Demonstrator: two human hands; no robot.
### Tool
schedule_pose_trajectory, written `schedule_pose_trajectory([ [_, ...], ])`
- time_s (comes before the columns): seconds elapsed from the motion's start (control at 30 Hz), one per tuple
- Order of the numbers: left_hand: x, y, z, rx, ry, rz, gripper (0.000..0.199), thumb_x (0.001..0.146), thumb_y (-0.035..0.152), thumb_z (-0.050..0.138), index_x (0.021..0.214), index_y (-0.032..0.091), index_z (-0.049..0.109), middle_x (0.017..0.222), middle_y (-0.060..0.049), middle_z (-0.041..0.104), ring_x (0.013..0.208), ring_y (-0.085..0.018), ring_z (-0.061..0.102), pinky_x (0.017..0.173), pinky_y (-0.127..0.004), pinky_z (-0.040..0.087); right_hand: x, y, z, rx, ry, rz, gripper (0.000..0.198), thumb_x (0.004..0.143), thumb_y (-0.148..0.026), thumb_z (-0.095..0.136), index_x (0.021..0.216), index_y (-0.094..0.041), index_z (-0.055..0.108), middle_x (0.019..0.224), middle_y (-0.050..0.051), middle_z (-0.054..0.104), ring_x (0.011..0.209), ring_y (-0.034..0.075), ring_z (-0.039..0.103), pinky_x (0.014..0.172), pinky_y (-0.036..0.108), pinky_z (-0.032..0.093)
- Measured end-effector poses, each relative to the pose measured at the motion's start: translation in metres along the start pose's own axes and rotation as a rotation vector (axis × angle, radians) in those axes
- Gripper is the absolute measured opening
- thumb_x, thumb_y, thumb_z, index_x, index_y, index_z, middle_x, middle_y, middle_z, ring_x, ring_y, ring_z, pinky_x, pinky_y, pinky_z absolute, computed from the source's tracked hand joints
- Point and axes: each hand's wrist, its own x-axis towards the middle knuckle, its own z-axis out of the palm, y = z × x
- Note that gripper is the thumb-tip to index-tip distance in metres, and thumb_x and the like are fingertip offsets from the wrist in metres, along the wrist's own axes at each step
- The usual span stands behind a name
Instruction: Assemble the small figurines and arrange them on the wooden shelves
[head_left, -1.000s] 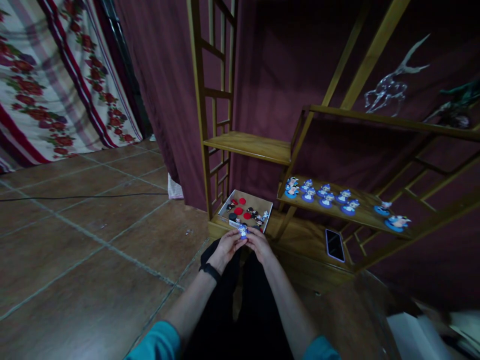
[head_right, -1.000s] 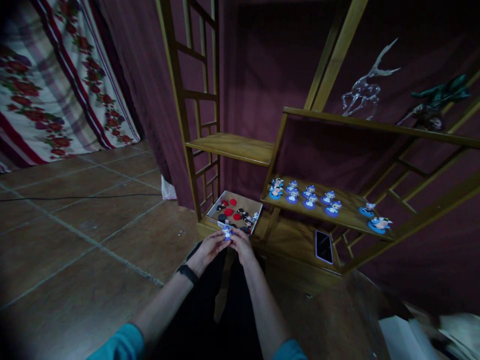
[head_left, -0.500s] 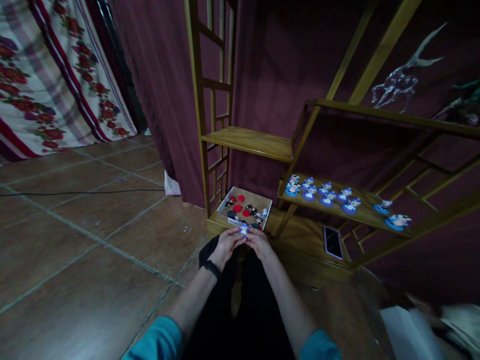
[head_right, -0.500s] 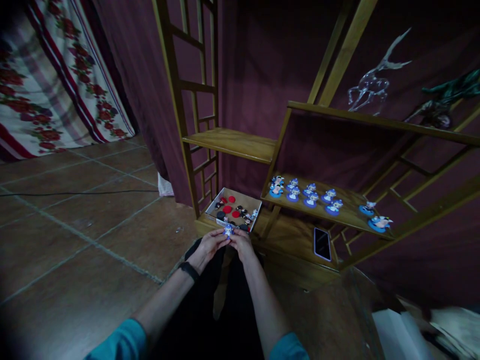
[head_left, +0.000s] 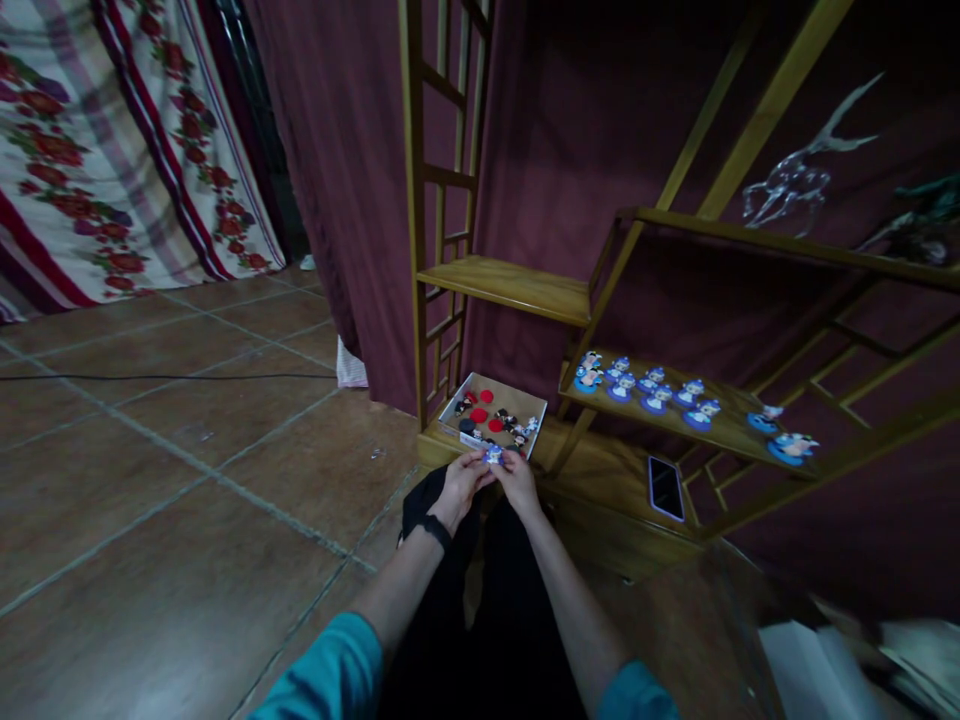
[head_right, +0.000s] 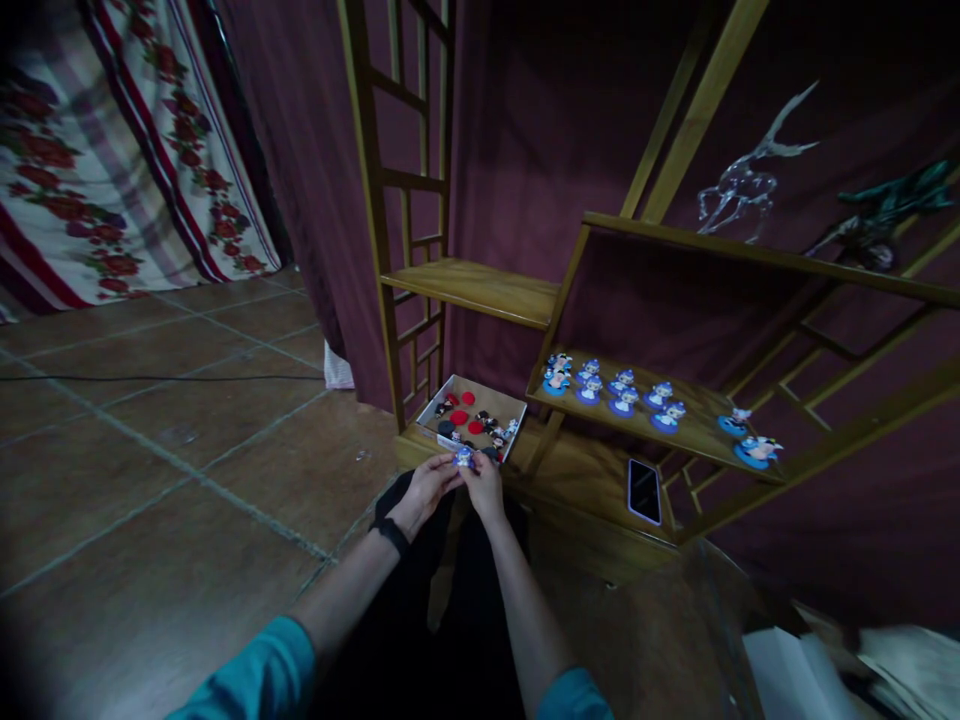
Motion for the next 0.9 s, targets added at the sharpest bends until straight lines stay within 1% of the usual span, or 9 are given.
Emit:
schedule_pose_trajectory([
  [0.13, -0.003, 0.002, -0.003, 0.02, -0.013, -0.032, 0.021, 0.065, 0.002, 0.067, 0.084, 0.008, 0.061, 0.075, -0.01, 0.068, 0.066, -0.017, 0.066, 0.069, -0.034, 0.055, 0.002, 0.002, -0.008, -0.243, 0.043, -0.065, 0.016, 0.063, -0.029, 0.063, 0.077, -0.021, 0.065, 0.089, 0.004, 0.061, 0.074, 0.018, 0.058, 0.076, 0.032, 0.047],
  [0.23, -0.005, 0.004, -0.004, 0.043, -0.019, -0.057, 0.02, 0.065, 0.002, 0.066, 0.084, 0.007, 0.061, 0.072, -0.01, 0.068, 0.062, -0.017, 0.066, 0.066, -0.034, 0.056, 0.003, 0.0, -0.013, -0.279, -0.007, -0.098, 0.01, 0.063, -0.026, 0.063, 0.069, -0.019, 0.064, 0.085, 0.003, 0.058, 0.075, 0.017, 0.058, 0.075, 0.031, 0.046],
  [0.33, -0.007, 0.006, -0.004, 0.065, -0.018, -0.078, 0.018, 0.065, 0.0, 0.065, 0.082, 0.006, 0.061, 0.068, -0.01, 0.067, 0.059, -0.017, 0.065, 0.062, -0.032, 0.056, 0.003, -0.001, -0.015, -0.235, -0.051, -0.104, 0.007, 0.061, -0.024, 0.064, 0.064, -0.018, 0.063, 0.08, 0.002, 0.057, 0.072, 0.016, 0.058, 0.072, 0.029, 0.047],
  [0.47, -0.009, 0.008, -0.004, 0.078, -0.001, -0.094, 0.018, 0.063, -0.002, 0.066, 0.079, 0.006, 0.061, 0.063, -0.009, 0.066, 0.055, -0.016, 0.064, 0.058, -0.031, 0.056, 0.0, 0.0, -0.014, -0.15, -0.082, -0.08, 0.009, 0.06, -0.024, 0.065, 0.066, -0.018, 0.065, 0.08, 0.001, 0.059, 0.068, 0.015, 0.06, 0.069, 0.029, 0.049],
  [0.6, -0.01, 0.011, -0.004, 0.075, 0.011, -0.101, 0.019, 0.063, -0.003, 0.065, 0.079, 0.007, 0.06, 0.061, -0.008, 0.066, 0.053, -0.016, 0.064, 0.057, -0.03, 0.056, -0.004, 0.0, -0.009, -0.053, -0.067, -0.042, 0.015, 0.059, -0.028, 0.068, 0.07, -0.019, 0.066, 0.077, 0.002, 0.064, 0.07, 0.018, 0.062, 0.07, 0.031, 0.05],
  [0.73, -0.012, 0.017, -0.005, 0.056, 0.008, -0.106, 0.017, 0.065, -0.001, 0.063, 0.079, 0.007, 0.059, 0.062, -0.008, 0.066, 0.053, -0.015, 0.064, 0.059, -0.03, 0.056, -0.006, -0.004, -0.002, 0.055, -0.034, 0.001, 0.024, 0.056, -0.034, 0.069, 0.074, -0.019, 0.066, 0.075, 0.002, 0.067, 0.072, 0.019, 0.063, 0.071, 0.033, 0.05],
  [0.83, -0.014, 0.021, -0.005, 0.029, -0.001, -0.108, 0.014, 0.068, 0.002, 0.062, 0.08, 0.008, 0.058, 0.064, -0.008, 0.067, 0.054, -0.014, 0.064, 0.061, -0.028, 0.056, -0.01, -0.009, 0.003, 0.128, -0.013, 0.047, 0.032, 0.059, -0.041, 0.066, 0.082, -0.018, 0.065, 0.076, 0.003, 0.068, 0.069, 0.018, 0.063, 0.065, 0.033, 0.052],
  [0.9, -0.016, 0.021, -0.004, 0.011, -0.012, -0.116, 0.014, 0.069, 0.005, 0.062, 0.081, 0.009, 0.058, 0.067, -0.009, 0.067, 0.054, -0.014, 0.065, 0.061, -0.028, 0.056, -0.013, -0.011, 0.004, 0.224, -0.005, 0.115, 0.035, 0.061, -0.042, 0.064, 0.086, -0.018, 0.064, 0.077, 0.004, 0.068, 0.068, 0.017, 0.064, 0.063, 0.032, 0.052],
])
